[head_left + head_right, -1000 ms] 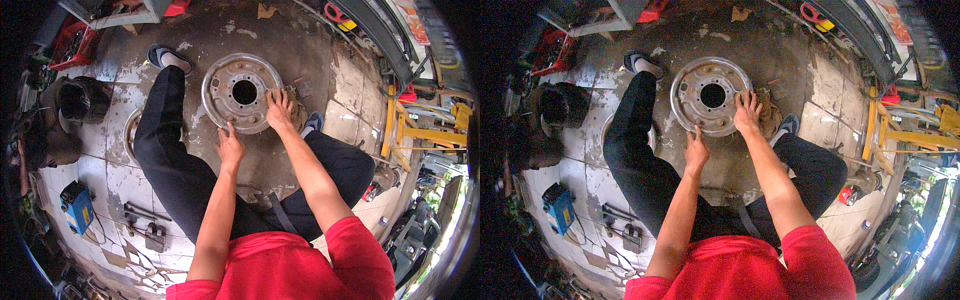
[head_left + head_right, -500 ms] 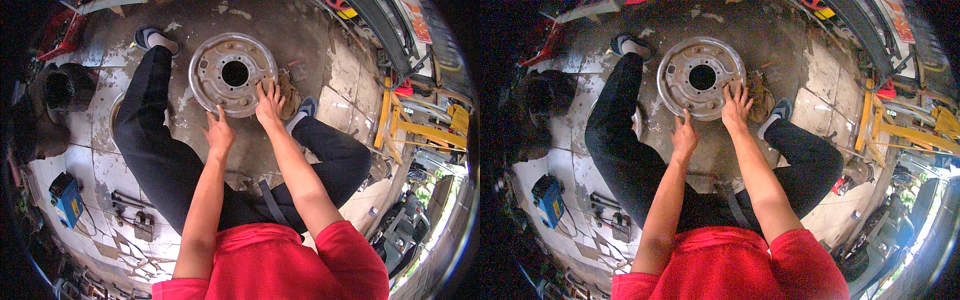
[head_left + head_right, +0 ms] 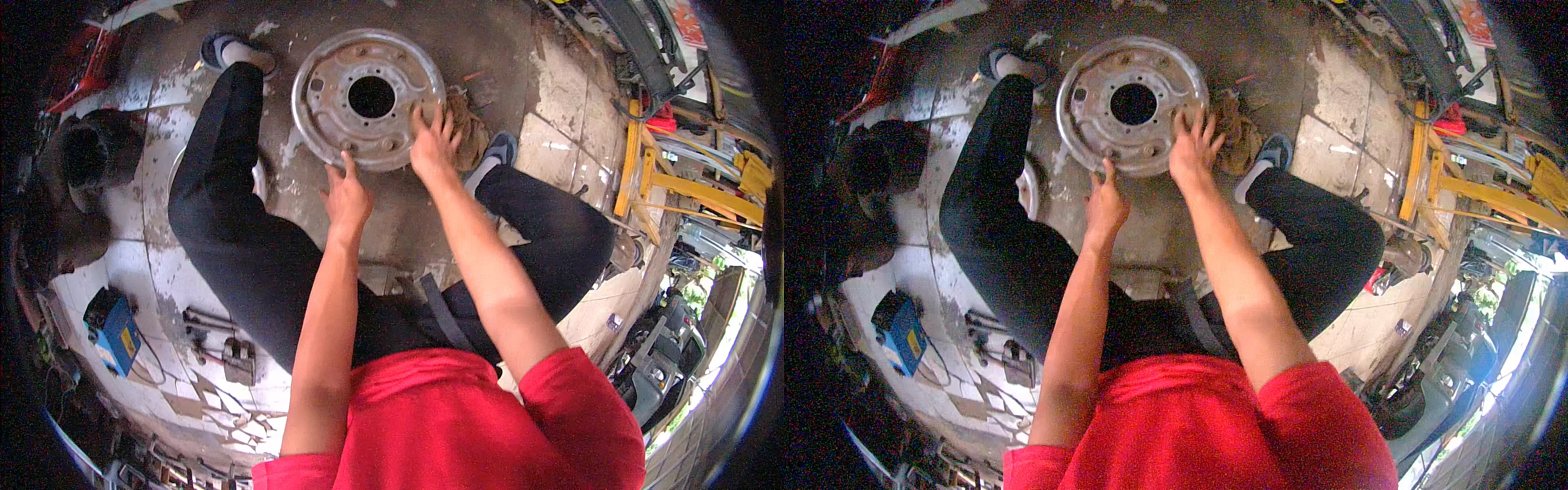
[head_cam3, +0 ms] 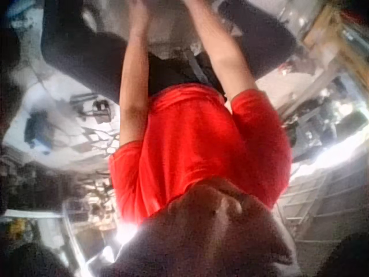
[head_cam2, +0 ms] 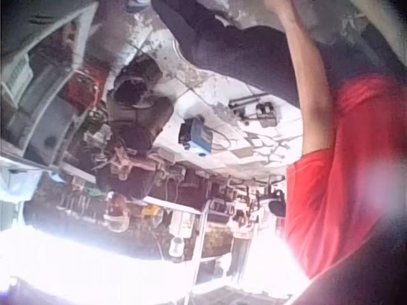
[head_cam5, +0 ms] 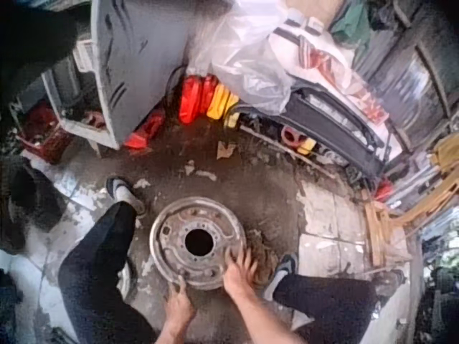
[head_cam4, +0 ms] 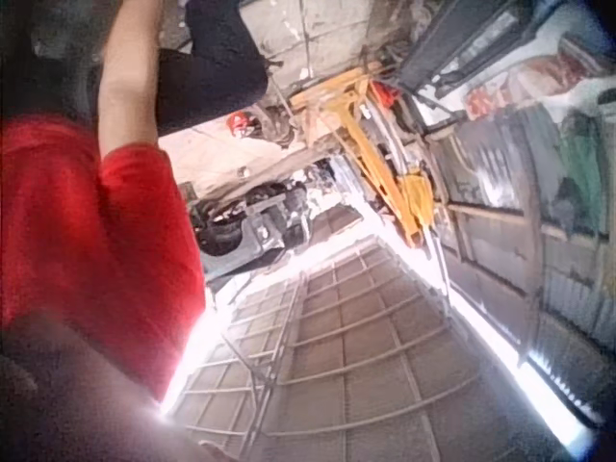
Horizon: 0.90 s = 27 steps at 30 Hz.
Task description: The person sits on the floor and cleans a metal wheel hub using a rag and a liquid from a can. They wipe the hub's surface and inner holes, then handle small metal parts, wiping them before placing them back on the hub.
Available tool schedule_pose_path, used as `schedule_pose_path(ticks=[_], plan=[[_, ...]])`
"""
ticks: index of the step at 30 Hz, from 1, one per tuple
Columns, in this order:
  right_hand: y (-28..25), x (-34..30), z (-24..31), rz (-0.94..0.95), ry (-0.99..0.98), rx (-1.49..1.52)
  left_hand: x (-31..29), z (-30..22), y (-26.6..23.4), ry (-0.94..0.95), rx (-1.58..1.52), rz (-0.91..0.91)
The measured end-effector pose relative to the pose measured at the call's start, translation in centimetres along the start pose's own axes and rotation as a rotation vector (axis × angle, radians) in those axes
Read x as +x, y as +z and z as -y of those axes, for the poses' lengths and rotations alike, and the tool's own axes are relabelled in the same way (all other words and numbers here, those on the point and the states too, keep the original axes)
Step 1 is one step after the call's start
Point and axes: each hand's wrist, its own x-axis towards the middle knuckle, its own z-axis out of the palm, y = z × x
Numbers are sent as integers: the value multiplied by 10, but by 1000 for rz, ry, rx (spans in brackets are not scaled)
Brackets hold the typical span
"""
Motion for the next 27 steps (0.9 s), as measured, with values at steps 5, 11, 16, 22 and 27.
schedule_pose_path(ticks=[5, 11, 16, 22, 27], plan=[[-6, -12, 3, 42, -38, 2, -5, 9, 10, -15, 38, 11], [-18, 32, 0, -7, -43, -55, -6, 8, 8, 43, 77, -11], [-4, -12, 4, 13, -46, 6, 3, 14, 11, 20, 79, 5], [-24, -38, 8, 47, -91, 22, 8, 22, 21, 60, -40, -25], [-17, -39, -4, -78, -161, -43, 19, 31, 36, 57, -192, -27]])
